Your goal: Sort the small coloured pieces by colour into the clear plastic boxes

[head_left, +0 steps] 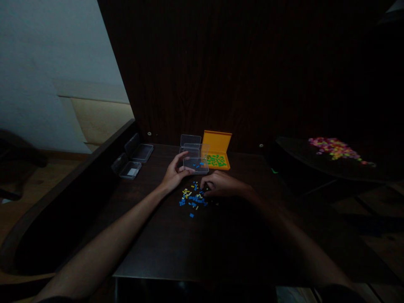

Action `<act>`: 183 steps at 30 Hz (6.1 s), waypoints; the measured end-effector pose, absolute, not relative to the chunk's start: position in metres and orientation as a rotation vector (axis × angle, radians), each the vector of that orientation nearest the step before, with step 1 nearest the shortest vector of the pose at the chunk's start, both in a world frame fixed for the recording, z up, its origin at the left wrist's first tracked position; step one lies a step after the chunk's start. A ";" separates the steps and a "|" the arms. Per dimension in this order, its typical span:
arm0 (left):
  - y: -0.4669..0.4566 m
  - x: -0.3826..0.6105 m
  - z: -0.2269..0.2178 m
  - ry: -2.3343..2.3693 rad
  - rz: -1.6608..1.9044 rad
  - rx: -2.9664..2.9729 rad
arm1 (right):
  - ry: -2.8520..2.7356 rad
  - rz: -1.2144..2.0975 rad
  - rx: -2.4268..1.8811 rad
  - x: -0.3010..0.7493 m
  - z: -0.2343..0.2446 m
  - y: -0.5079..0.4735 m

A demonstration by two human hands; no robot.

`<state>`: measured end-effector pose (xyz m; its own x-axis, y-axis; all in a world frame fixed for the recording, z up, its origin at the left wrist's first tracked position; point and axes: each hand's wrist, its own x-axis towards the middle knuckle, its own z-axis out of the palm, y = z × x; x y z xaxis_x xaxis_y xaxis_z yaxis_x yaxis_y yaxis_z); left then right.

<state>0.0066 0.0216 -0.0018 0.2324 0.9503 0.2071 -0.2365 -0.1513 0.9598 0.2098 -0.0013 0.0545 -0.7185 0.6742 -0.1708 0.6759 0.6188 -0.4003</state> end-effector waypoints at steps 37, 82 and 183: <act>0.023 0.006 -0.003 0.766 1.231 1.278 | 2.836 -0.603 1.174 0.214 0.052 0.002; 0.022 0.007 -0.002 0.758 1.237 1.273 | 2.773 -0.429 1.210 0.210 0.045 -0.009; 0.007 0.015 0.012 0.715 1.204 1.319 | 2.904 -0.244 1.530 0.228 0.087 -0.005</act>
